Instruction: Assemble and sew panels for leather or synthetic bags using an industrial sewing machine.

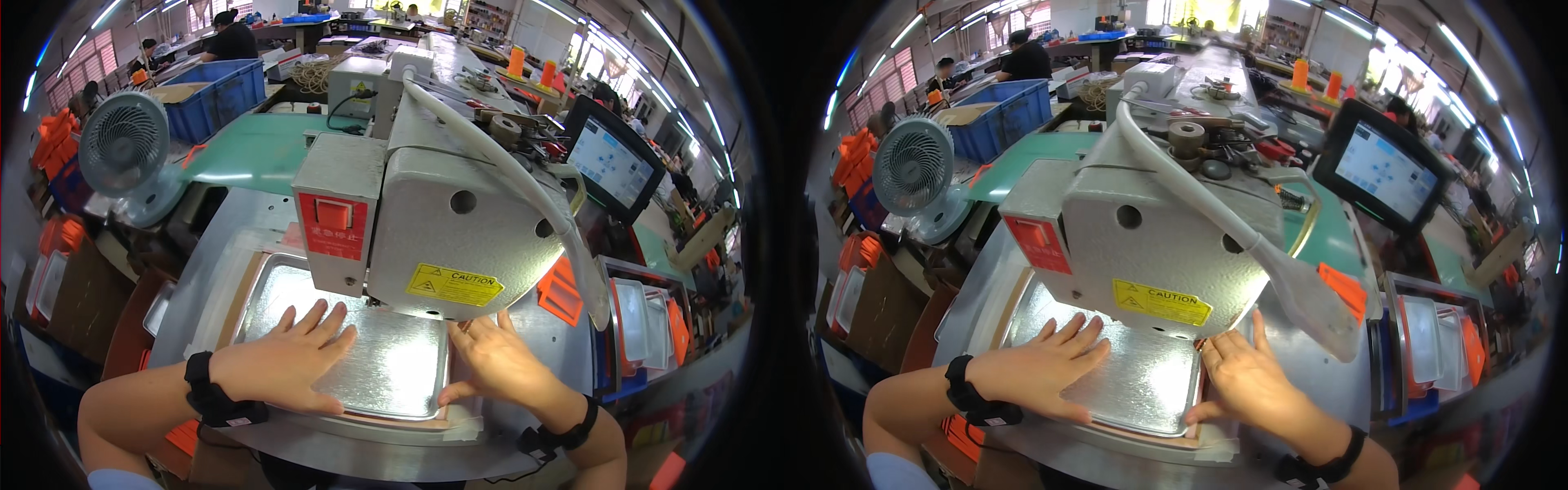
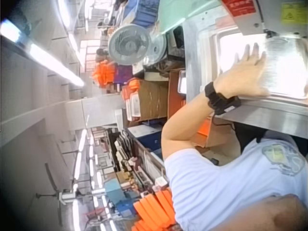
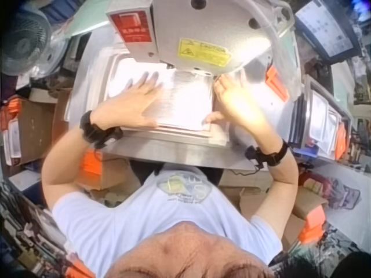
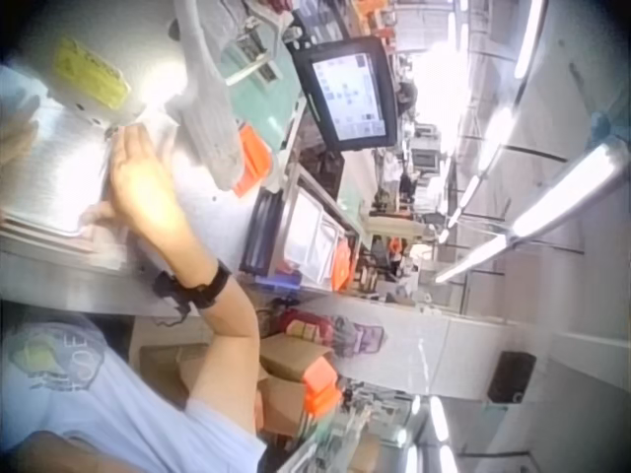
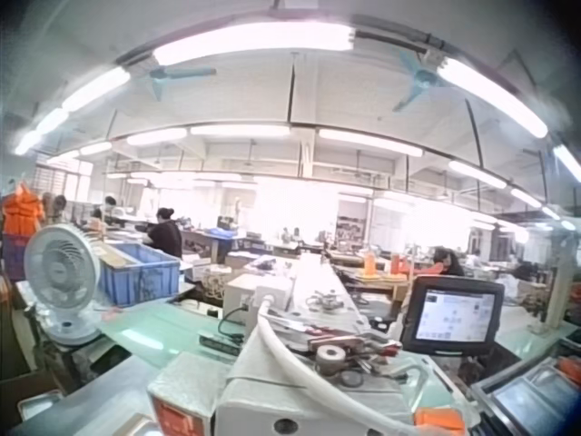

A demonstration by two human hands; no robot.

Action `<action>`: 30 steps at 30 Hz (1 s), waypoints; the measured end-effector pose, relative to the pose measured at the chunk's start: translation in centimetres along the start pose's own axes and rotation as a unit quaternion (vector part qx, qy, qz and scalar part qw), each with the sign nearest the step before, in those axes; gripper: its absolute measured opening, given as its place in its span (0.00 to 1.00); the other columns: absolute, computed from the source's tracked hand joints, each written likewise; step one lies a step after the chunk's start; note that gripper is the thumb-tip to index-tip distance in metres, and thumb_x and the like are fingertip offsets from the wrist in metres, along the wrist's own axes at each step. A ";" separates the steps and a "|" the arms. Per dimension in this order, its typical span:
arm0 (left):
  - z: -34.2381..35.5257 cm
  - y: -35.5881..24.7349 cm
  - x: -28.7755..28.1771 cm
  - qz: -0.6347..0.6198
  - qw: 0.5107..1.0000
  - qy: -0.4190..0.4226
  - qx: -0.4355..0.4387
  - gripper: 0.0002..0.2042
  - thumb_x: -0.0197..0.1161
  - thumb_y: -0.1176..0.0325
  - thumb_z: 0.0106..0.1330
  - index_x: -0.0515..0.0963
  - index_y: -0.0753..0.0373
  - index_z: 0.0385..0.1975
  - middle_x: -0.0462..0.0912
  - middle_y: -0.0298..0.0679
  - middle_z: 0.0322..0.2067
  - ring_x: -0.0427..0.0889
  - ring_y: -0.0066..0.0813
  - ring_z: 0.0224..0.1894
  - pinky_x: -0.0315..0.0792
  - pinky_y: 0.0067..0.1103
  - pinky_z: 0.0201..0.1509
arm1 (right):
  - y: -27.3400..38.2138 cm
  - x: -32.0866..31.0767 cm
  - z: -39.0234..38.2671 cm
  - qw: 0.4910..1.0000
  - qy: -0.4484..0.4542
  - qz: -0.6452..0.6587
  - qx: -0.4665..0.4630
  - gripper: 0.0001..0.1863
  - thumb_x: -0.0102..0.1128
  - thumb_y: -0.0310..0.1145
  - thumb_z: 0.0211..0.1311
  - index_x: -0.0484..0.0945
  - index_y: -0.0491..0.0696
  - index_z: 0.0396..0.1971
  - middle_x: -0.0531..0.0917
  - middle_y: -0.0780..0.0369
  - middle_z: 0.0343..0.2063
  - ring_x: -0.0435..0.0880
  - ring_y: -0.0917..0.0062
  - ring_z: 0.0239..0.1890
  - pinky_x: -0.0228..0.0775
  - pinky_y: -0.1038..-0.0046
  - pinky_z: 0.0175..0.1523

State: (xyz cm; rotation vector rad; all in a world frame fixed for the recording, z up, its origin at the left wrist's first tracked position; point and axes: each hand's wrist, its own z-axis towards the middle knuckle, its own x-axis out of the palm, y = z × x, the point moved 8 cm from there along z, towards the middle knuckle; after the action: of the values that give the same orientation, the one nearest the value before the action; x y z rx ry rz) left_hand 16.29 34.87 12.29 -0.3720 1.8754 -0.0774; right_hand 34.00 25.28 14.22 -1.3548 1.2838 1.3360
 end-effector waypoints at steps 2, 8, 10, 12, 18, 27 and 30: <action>-0.2 0.4 0.1 -0.007 1.000 -0.011 0.006 0.48 0.52 0.34 0.61 0.51 0.72 0.67 0.45 0.69 0.67 0.40 0.66 0.72 0.45 0.52 0.71 | 0.2 0.2 0.3 1.000 0.003 -0.004 -0.001 0.57 0.65 0.70 0.35 0.71 0.30 0.53 0.76 0.46 0.49 0.69 0.56 0.62 0.33 0.38 0.70; -0.2 1.9 -0.3 0.006 0.999 -0.033 0.003 0.48 0.54 0.33 0.60 0.53 0.72 0.66 0.50 0.67 0.66 0.46 0.64 0.71 0.46 0.49 0.71 | -0.3 0.8 1.9 0.995 0.091 0.005 0.030 0.52 0.64 0.69 0.38 0.75 0.31 0.47 0.79 0.48 0.45 0.71 0.54 0.59 0.38 0.39 0.69; 0.3 2.3 -0.5 -0.006 0.999 -0.038 0.015 0.48 0.55 0.34 0.59 0.54 0.73 0.66 0.53 0.65 0.65 0.49 0.62 0.70 0.47 0.48 0.71 | -0.4 0.3 2.2 0.998 0.054 -0.019 0.015 0.54 0.66 0.69 0.36 0.72 0.32 0.49 0.79 0.47 0.41 0.75 0.54 0.53 0.57 0.53 0.62; 0.8 2.6 -0.9 -0.010 0.999 -0.045 0.020 0.48 0.56 0.34 0.59 0.56 0.73 0.65 0.54 0.63 0.65 0.51 0.61 0.69 0.48 0.46 0.71 | -0.4 -0.5 2.3 1.000 -0.011 -0.018 -0.016 0.54 0.68 0.68 0.34 0.72 0.33 0.50 0.79 0.48 0.39 0.77 0.55 0.49 0.67 0.62 0.57; 2.0 3.9 -1.1 -0.016 0.997 -0.069 0.026 0.46 0.59 0.37 0.57 0.59 0.73 0.64 0.59 0.59 0.64 0.54 0.57 0.69 0.48 0.46 0.71 | -1.6 -1.8 3.4 0.987 -0.039 0.153 -0.004 0.46 0.74 0.62 0.32 0.76 0.42 0.49 0.81 0.53 0.39 0.79 0.59 0.47 0.71 0.67 0.53; 3.6 4.7 -3.7 -0.110 0.993 0.044 -0.024 0.40 0.62 0.41 0.56 0.65 0.65 0.62 0.74 0.50 0.56 0.75 0.46 0.57 0.68 0.31 0.61 | -4.0 -0.9 4.7 0.987 -0.085 0.131 -0.047 0.38 0.75 0.58 0.37 0.79 0.49 0.48 0.83 0.59 0.40 0.81 0.64 0.45 0.72 0.65 0.47; 4.1 5.5 -3.6 -0.135 0.987 0.075 -0.051 0.37 0.64 0.43 0.56 0.69 0.64 0.59 0.77 0.48 0.53 0.77 0.44 0.54 0.69 0.30 0.58 | -5.0 -0.8 5.2 0.987 -0.077 0.140 -0.018 0.35 0.76 0.56 0.41 0.80 0.49 0.48 0.84 0.58 0.41 0.83 0.67 0.42 0.75 0.69 0.47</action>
State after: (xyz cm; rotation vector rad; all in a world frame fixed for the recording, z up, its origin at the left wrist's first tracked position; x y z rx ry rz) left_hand 19.99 41.64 12.94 -0.7060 1.9708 -0.1979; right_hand 38.18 31.17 13.96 -1.0981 1.3850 1.6286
